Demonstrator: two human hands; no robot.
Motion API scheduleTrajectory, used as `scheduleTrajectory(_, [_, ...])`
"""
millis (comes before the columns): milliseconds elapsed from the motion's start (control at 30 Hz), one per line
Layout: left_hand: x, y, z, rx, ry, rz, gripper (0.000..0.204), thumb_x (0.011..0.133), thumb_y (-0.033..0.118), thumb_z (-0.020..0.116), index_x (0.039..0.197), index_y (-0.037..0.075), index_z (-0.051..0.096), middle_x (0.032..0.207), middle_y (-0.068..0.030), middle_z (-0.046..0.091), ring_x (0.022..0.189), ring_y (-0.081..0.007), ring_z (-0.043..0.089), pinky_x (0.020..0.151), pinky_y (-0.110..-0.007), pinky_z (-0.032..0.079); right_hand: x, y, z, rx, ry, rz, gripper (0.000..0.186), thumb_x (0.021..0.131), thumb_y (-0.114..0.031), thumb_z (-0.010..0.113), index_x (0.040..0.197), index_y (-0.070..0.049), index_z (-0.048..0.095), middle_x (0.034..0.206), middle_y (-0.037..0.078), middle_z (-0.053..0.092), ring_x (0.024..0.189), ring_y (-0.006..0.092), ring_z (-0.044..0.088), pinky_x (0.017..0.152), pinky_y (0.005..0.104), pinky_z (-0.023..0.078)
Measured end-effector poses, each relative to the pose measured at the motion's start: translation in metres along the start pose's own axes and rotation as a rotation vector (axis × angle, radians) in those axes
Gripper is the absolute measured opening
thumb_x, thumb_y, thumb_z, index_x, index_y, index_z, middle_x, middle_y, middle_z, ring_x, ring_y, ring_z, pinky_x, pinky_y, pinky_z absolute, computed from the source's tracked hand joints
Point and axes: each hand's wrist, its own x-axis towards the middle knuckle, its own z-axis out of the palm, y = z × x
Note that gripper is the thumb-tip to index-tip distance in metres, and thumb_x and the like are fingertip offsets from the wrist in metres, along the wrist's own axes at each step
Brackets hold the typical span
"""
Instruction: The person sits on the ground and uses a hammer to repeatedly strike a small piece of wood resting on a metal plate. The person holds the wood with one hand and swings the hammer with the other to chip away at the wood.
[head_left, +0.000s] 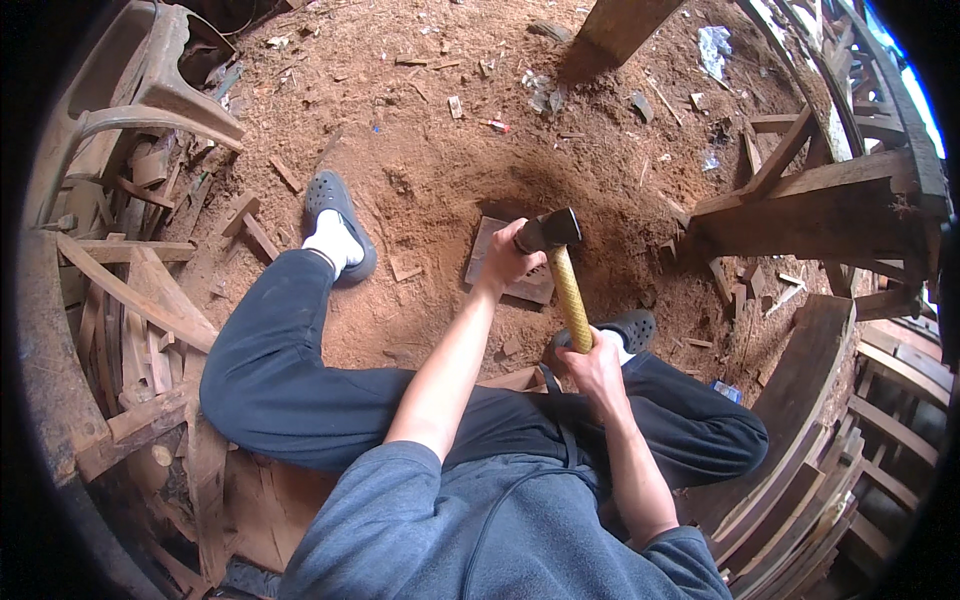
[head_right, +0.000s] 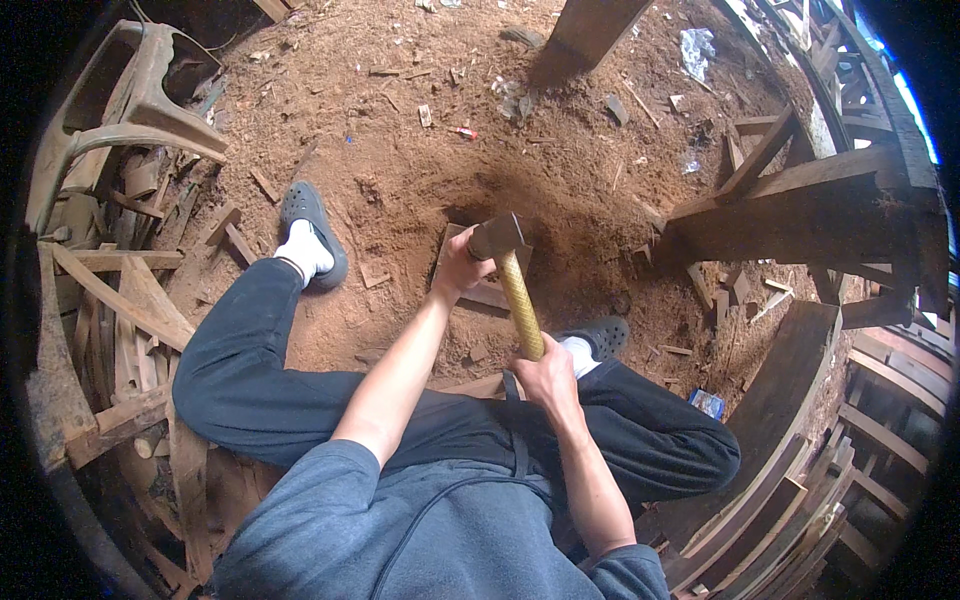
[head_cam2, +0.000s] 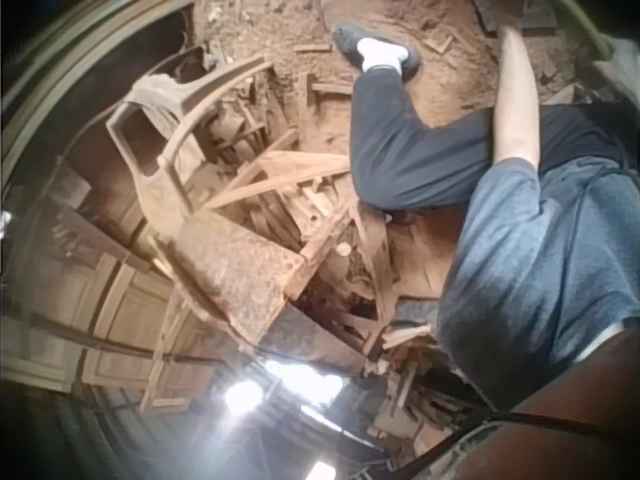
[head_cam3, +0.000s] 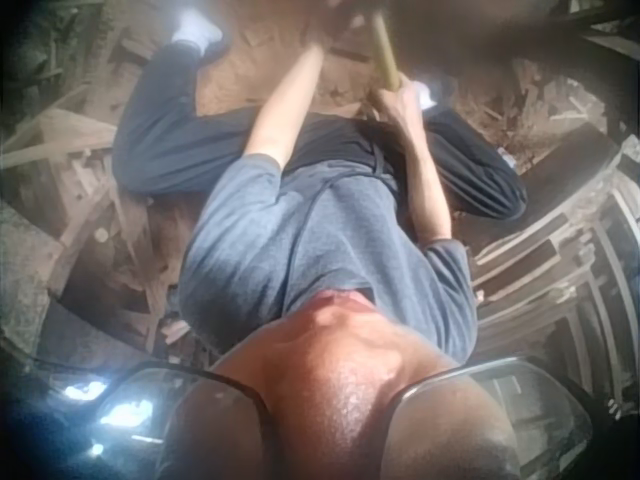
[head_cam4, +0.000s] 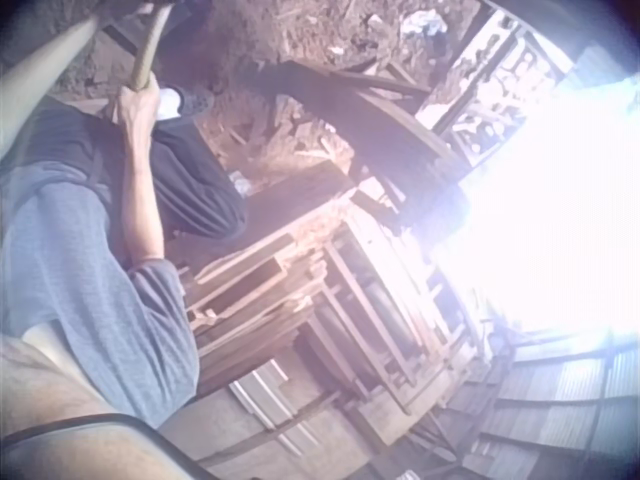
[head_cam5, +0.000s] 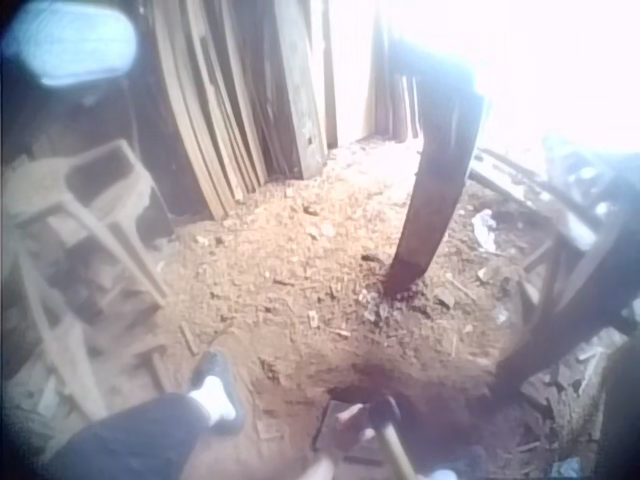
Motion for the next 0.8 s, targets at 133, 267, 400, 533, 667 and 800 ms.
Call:
scheduleTrajectory(133, [0.003,-0.002,0.007,0.014,0.067,0.062,0.037,0.058,0.015,0.077,0.088,0.005,0.057,0.081,-0.0152,0.063,0.08,-0.0364,0.062,0.069,-0.041,0.05,0.001,-0.003,-0.006,0.005,-0.002,0.02,0.034,0.07,-0.011,0.062,0.101,0.003,0.061,0.07,0.014,0.062,0.065,0.0171,0.061,0.058,0.0312,0.047])
scheduleTrajectory(267, [0.003,-0.007,0.01,-0.026,0.087,0.057,0.036,0.058,0.018,0.077,0.084,0.004,0.057,0.078,-0.0148,0.063,0.078,-0.036,0.062,0.066,-0.042,0.05,-0.004,-0.016,-0.02,0.07,-0.033,0.018,0.037,0.068,-0.005,0.061,0.104,0.004,0.061,0.072,0.009,0.061,0.062,0.0134,0.058,0.054,0.0287,0.046])
scheduleTrajectory(400, [0.002,-0.012,0.009,-0.056,0.05,0.067,0.036,0.058,0.023,0.078,0.081,0.004,0.058,0.075,-0.0136,0.062,0.075,-0.0344,0.062,0.065,-0.04,0.049,-0.023,-0.031,-0.053,0.166,-0.039,0.06,0.036,0.066,-0.001,0.062,0.102,0.003,0.062,0.071,0.003,0.057,0.059,0.01,0.052,0.052,0.0261,0.042])
scheduleTrajectory(533, [0.003,-0.014,0.006,-0.042,0.045,0.022,0.039,0.058,0.027,0.079,0.085,0.004,0.061,0.079,-0.0131,0.064,0.077,-0.0321,0.064,0.068,-0.038,0.051,-0.054,-0.057,-0.096,0.218,0.202,-0.297,0.015,0.065,-0.002,0.065,0.076,-0.002,0.055,0.065,-0.001,0.052,0.057,0.0077,0.05,0.05,0.0248,0.039])
scheduleTrajectory(667, [0.005,-0.013,0.005,-0.03,0.048,0.02,0.036,0.059,0.023,0.076,0.086,0.004,0.062,0.08,-0.0141,0.065,0.077,-0.0317,0.064,0.068,-0.037,0.052,-0.091,-0.088,-0.126,0.553,0.448,-0.522,0.019,0.068,-0.002,0.065,0.077,-0.005,0.048,0.057,-0.001,0.046,0.051,0.0072,0.046,0.047,0.022,0.04])
scheduleTrajectory(800, [0.005,-0.014,0.008,-0.075,0.064,0.012,0.028,0.06,0.015,0.068,0.085,0.003,0.061,0.078,-0.0143,0.065,0.074,-0.0313,0.065,0.066,-0.037,0.052,-0.079,-0.085,-0.102,0.677,0.552,-0.72,0.019,0.07,-0.001,0.064,0.079,-0.006,0.048,0.053,-0.001,0.041,0.048,0.0076,0.044,0.046,0.022,0.04])
